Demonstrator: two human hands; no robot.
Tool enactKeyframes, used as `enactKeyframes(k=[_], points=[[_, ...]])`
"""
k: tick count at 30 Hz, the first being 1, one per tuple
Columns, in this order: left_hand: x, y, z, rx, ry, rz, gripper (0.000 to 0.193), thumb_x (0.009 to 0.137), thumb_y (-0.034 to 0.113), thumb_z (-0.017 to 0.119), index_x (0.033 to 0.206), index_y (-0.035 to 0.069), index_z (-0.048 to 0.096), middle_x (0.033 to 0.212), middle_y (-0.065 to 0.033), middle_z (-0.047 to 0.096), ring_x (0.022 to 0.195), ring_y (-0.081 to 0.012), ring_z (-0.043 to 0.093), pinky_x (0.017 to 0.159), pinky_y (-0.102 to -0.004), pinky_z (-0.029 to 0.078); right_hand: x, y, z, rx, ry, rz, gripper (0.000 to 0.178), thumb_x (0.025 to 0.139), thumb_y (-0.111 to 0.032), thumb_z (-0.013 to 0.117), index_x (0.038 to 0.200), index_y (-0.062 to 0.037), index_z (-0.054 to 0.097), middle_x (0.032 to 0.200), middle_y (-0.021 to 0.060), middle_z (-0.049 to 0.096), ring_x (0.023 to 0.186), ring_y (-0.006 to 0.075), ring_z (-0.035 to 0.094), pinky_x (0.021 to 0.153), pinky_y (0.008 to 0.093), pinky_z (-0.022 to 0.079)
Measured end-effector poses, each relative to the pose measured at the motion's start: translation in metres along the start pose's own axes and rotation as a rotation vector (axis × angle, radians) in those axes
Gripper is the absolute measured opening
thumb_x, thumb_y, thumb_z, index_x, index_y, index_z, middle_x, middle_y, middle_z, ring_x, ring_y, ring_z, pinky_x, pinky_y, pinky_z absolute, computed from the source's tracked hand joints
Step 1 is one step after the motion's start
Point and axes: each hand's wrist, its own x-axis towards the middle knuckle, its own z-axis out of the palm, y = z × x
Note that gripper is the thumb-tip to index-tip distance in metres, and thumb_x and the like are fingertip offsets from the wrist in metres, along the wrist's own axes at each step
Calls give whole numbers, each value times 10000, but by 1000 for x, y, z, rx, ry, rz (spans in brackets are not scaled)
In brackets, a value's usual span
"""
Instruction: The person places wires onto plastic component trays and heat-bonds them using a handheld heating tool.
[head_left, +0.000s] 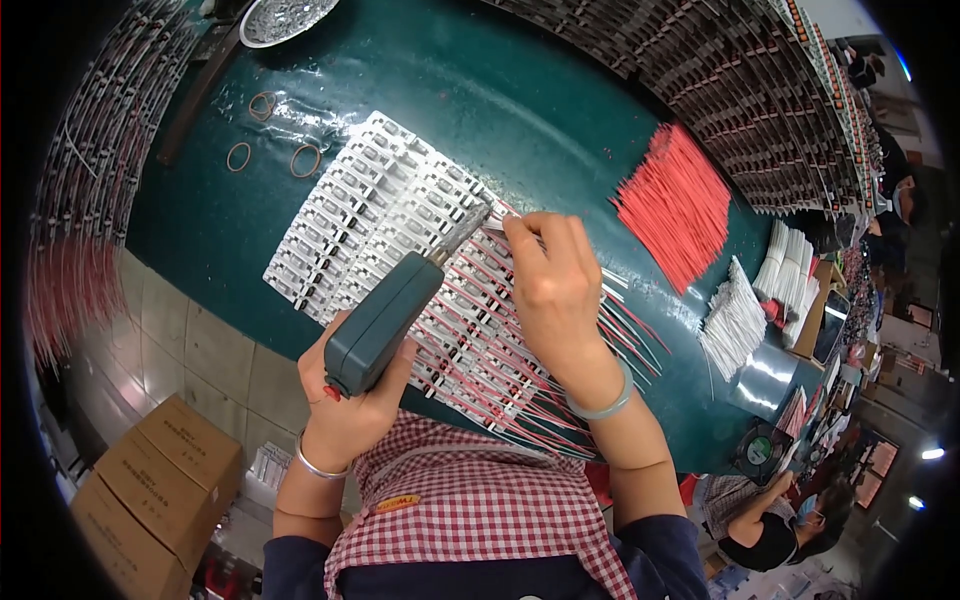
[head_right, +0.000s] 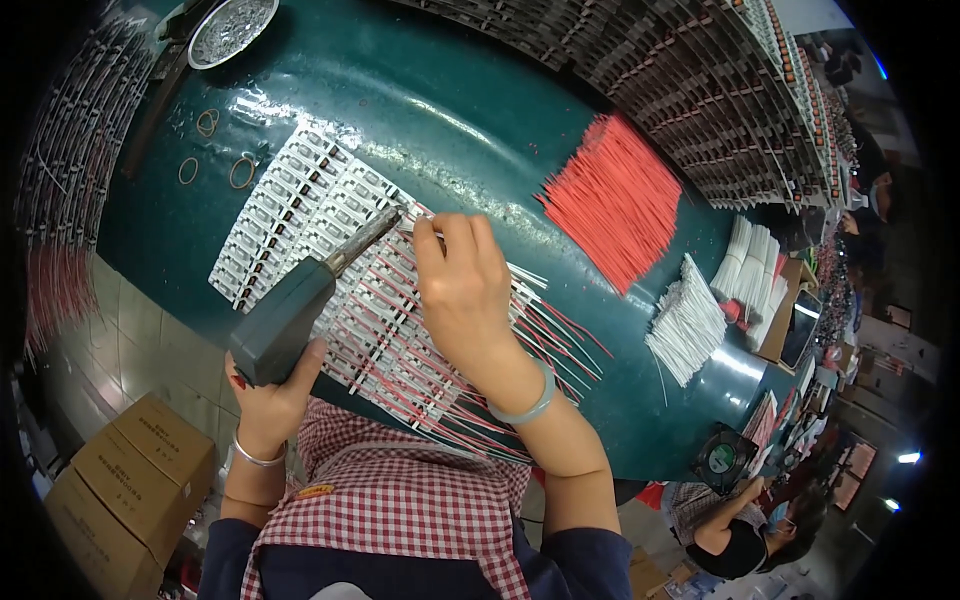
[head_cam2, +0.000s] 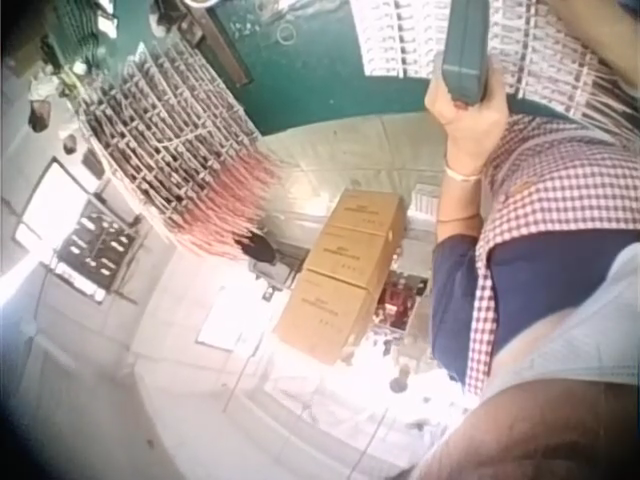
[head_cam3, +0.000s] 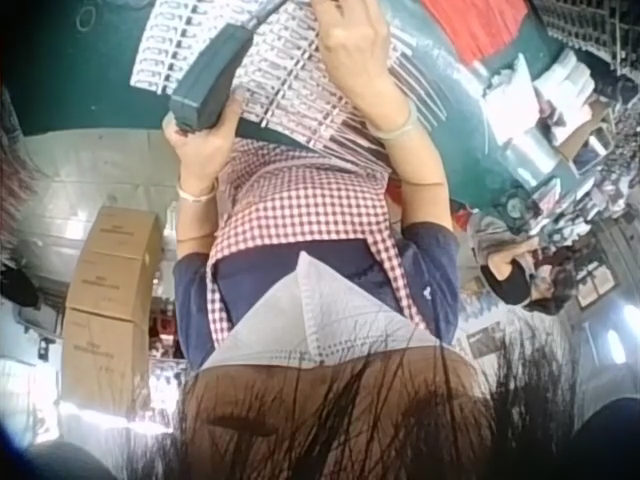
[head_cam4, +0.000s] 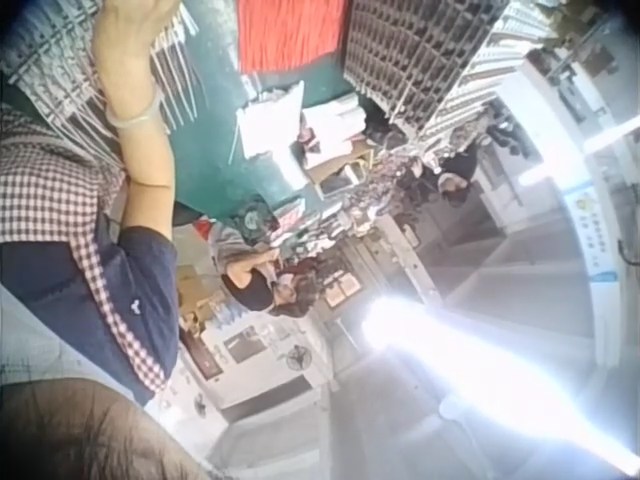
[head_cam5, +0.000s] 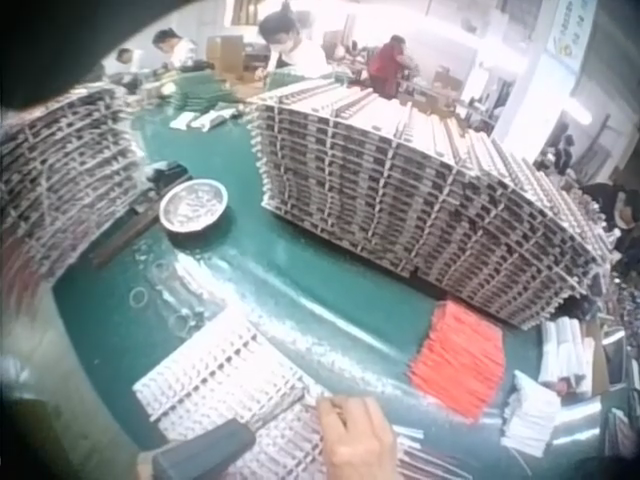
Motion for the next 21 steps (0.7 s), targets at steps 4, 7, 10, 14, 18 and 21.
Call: enactKeyframes(k=[4,7,10,14,18,21], points=[[1,1,-1,11,-9,11,188,809,-4,760,970,-49,675,823,-83,660,660,-137,607,609,-261,480,1,-1,0,2,6,-4,360,661,72,632,1020,77,652,965,154,584,833,282,557,684,361,505],[-1,3,0,-29,34,-28,186,800,-6,767,963,-49,688,825,-83,679,669,-130,620,621,-258,490,0,-1,1,-6,10,-4,352,663,69,633,1014,74,653,964,152,585,832,280,558,685,360,506],[-4,0,-1,-28,73,-5,180,791,-9,774,952,-47,704,825,-83,699,675,-127,633,633,-258,502,0,-1,0,-13,12,1,345,666,65,634,1011,69,653,959,147,587,833,279,560,685,356,509],[-5,0,-3,-3,76,17,178,784,-8,780,944,-46,713,831,-86,713,684,-133,647,643,-262,512,1,-2,-1,-31,8,8,333,672,55,639,1004,61,653,944,137,588,835,275,565,686,350,513],[-8,-3,-2,-24,82,32,200,779,-6,785,958,-49,708,842,-89,719,687,-140,656,644,-267,516,1,-3,0,-27,12,12,320,676,45,643,995,57,652,942,135,589,840,275,570,690,353,517],[-10,-4,-2,-32,89,19,210,777,-5,787,966,-49,707,848,-93,722,688,-146,662,644,-268,518,0,-2,1,-15,35,12,307,678,39,644,984,54,650,943,131,589,846,273,574,689,359,513]])
